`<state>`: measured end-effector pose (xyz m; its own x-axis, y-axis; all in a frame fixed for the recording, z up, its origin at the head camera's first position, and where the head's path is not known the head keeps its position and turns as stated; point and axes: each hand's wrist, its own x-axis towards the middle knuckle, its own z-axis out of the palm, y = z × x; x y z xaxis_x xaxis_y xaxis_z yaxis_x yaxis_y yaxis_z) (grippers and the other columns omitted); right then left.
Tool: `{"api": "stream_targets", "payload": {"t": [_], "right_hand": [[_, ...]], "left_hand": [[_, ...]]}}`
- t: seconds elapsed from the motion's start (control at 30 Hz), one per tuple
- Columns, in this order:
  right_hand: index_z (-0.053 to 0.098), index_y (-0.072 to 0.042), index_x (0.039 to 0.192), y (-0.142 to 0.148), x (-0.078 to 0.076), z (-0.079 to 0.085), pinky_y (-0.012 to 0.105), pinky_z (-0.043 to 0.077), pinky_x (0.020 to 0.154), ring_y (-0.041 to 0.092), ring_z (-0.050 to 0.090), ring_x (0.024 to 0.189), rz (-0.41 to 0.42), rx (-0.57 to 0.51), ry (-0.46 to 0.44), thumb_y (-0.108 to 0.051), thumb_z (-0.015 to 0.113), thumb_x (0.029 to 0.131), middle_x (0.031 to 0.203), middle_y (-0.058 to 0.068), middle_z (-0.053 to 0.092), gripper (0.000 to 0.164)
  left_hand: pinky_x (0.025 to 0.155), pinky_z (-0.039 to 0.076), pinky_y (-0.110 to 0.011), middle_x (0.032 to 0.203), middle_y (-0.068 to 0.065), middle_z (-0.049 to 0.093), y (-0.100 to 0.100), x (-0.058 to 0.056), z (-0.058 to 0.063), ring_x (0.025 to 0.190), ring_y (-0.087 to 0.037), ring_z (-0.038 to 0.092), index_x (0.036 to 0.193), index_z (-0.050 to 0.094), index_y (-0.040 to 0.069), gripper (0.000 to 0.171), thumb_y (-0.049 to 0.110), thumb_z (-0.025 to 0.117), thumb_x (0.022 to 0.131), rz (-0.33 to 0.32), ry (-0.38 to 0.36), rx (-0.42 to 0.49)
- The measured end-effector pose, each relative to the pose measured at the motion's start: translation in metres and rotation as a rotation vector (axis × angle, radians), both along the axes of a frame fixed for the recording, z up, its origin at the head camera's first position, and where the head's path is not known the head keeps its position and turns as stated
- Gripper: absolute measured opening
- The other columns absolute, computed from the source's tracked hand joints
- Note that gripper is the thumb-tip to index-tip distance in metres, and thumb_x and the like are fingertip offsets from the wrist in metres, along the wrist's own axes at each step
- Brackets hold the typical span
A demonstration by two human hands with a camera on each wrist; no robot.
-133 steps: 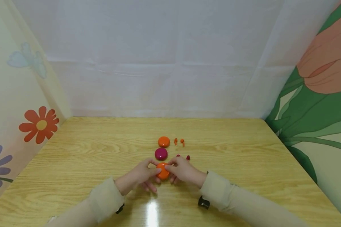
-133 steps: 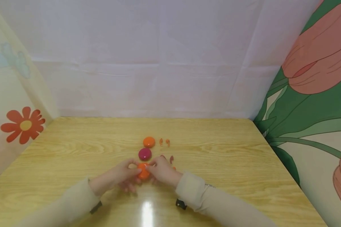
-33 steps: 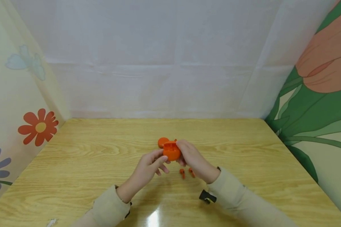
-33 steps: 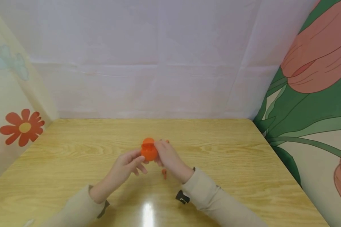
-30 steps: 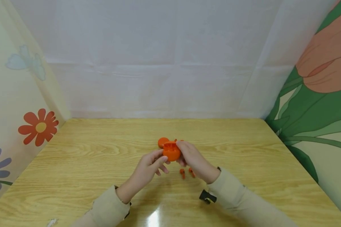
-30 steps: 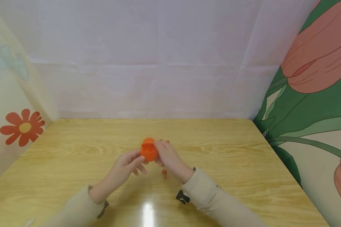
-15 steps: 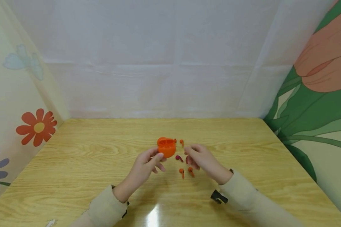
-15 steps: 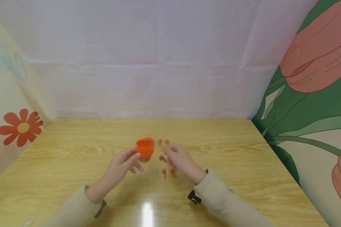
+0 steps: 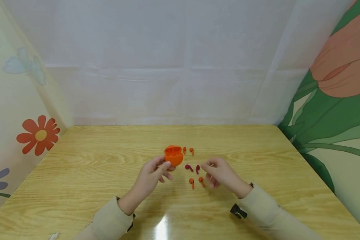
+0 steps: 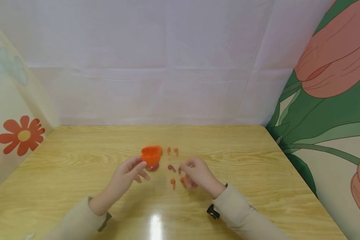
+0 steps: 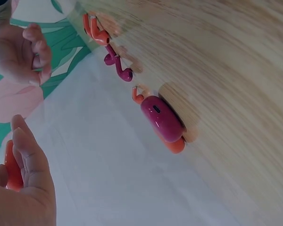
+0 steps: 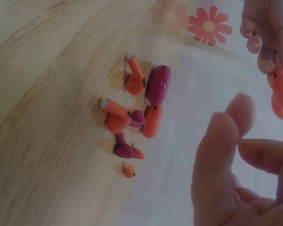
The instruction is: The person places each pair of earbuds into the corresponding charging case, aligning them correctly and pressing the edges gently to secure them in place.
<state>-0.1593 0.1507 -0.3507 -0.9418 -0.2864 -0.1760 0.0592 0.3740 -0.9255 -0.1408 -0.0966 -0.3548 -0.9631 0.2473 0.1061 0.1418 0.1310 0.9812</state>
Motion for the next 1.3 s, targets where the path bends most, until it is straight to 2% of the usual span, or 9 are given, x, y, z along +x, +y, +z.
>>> {"api": "stream_targets", "payload": {"t": [0.3, 0.63, 0.83, 1.07, 1.3], "right_hand": [[0.063, 0.007, 0.094, 0.005, 0.000, -0.008, 0.023, 0.046, 0.042, 0.009, 0.052, 0.040, 0.006, 0.119, -0.037, -0.013, 0.056, 0.099, 0.058, 0.007, 0.058, 0.022], [0.066, 0.008, 0.095, 0.006, -0.002, -0.018, 0.021, 0.045, 0.040, 0.007, 0.050, 0.038, 0.041, 0.157, -0.062, -0.011, 0.060, 0.096, 0.055, 0.006, 0.058, 0.019], [0.066, 0.005, 0.087, 0.005, -0.002, -0.024, 0.020, 0.045, 0.040, 0.006, 0.050, 0.037, 0.048, 0.164, -0.074, -0.009, 0.061, 0.095, 0.053, 0.005, 0.057, 0.017], [0.063, 0.002, 0.070, 0.002, -0.003, -0.029, 0.019, 0.043, 0.039, 0.006, 0.049, 0.037, 0.077, 0.200, -0.086, -0.010, 0.063, 0.094, 0.051, 0.003, 0.057, 0.026], [0.061, 0.000, 0.069, -0.002, -0.002, -0.030, 0.020, 0.044, 0.039, 0.007, 0.049, 0.038, 0.062, 0.236, -0.107, -0.007, 0.064, 0.092, 0.052, 0.005, 0.057, 0.024]], "left_hand": [[0.059, 0.049, -0.026, 0.102, -0.020, 0.068, -0.001, 0.000, 0.001, 0.071, -0.021, 0.066, 0.126, 0.054, -0.008, 0.032, 0.012, 0.051, 0.102, -0.001, -0.009, 0.006], [0.058, 0.050, -0.026, 0.101, -0.021, 0.068, 0.000, -0.001, 0.001, 0.068, -0.020, 0.066, 0.126, 0.055, -0.009, 0.032, 0.012, 0.052, 0.102, 0.001, -0.010, 0.014], [0.057, 0.050, -0.026, 0.100, -0.020, 0.068, 0.000, -0.001, 0.000, 0.067, -0.020, 0.066, 0.125, 0.055, -0.009, 0.031, 0.012, 0.052, 0.101, -0.001, -0.003, 0.015], [0.057, 0.050, -0.026, 0.100, -0.018, 0.069, 0.001, -0.001, -0.001, 0.068, -0.022, 0.067, 0.126, 0.054, -0.009, 0.032, 0.012, 0.053, 0.101, 0.000, -0.014, 0.018], [0.057, 0.050, -0.026, 0.100, -0.018, 0.068, 0.002, -0.001, -0.002, 0.068, -0.022, 0.067, 0.126, 0.055, -0.008, 0.032, 0.012, 0.053, 0.101, -0.004, -0.016, 0.018]]}}
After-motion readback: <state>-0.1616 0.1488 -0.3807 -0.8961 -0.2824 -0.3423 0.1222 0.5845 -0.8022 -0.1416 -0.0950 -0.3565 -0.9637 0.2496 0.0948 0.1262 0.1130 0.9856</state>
